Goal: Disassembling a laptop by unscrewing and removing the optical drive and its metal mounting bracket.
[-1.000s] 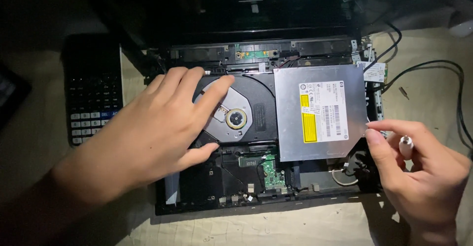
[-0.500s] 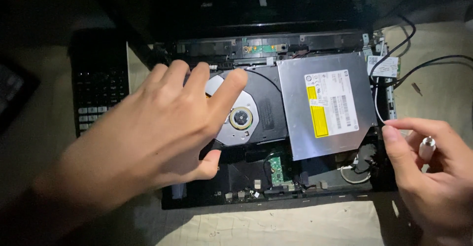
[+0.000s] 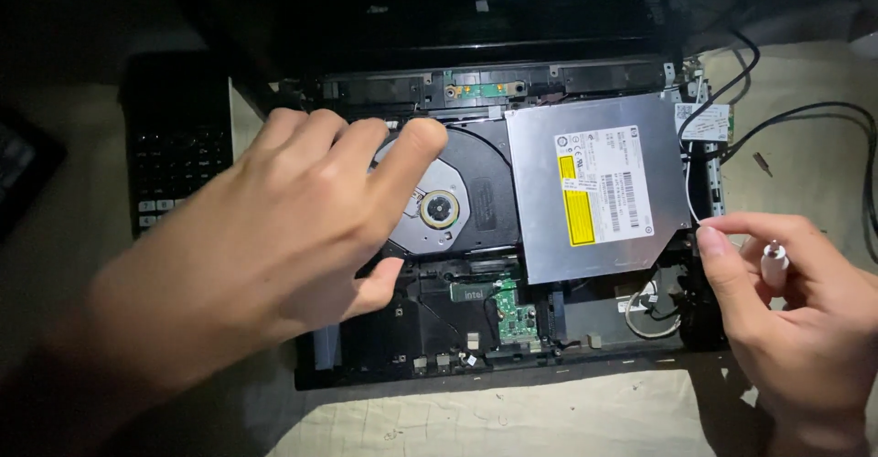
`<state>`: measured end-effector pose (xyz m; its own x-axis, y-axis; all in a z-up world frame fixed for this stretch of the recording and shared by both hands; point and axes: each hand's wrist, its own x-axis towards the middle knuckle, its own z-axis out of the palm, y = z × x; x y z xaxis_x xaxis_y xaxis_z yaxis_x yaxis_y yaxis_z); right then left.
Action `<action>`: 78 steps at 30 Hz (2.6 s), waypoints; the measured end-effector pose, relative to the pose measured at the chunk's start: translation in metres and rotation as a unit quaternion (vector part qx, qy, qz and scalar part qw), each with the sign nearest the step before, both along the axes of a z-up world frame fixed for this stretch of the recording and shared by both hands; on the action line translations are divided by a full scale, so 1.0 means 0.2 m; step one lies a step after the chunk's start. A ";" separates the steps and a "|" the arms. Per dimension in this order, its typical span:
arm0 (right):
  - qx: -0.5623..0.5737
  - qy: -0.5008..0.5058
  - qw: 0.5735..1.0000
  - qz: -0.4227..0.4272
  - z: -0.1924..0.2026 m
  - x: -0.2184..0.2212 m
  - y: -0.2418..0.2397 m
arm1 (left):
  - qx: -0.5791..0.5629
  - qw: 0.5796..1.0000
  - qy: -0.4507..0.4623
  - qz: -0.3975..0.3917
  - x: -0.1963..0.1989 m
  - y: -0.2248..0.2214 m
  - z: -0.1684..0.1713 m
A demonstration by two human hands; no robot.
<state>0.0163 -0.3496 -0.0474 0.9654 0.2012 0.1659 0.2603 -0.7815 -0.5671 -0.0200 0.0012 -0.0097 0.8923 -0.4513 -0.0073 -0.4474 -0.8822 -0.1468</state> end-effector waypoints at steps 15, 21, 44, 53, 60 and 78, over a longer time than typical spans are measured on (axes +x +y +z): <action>-0.030 -0.010 0.999 0.008 -0.02 0.02 0.00 | -0.103 0.991 0.084 -0.020 -0.01 0.09 -0.16; -0.059 -0.021 0.998 0.022 -0.02 0.03 -0.01 | -0.043 0.998 0.055 -0.010 0.01 0.06 -0.13; 0.077 0.012 0.996 -0.047 -0.08 0.00 -0.07 | -0.252 0.948 0.195 0.002 0.06 0.19 0.02; 0.089 0.039 0.988 -0.119 -0.11 0.12 -0.15 | -0.262 0.929 0.258 0.038 0.08 0.21 -0.01; 0.261 0.074 0.953 -0.138 -0.30 0.40 -0.32 | -0.189 0.979 0.062 -0.053 -0.04 0.12 -0.13; 0.265 -0.102 0.954 -0.100 -0.53 0.48 -0.41 | -0.084 0.991 -0.068 -0.079 -0.04 0.16 -0.25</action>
<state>0.1129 -0.4320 -0.1536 0.9122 -0.1483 0.3820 0.2836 -0.4445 -0.8497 -0.0272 0.0330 -0.0598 0.7979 -0.5702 0.1954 -0.5683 -0.8197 -0.0715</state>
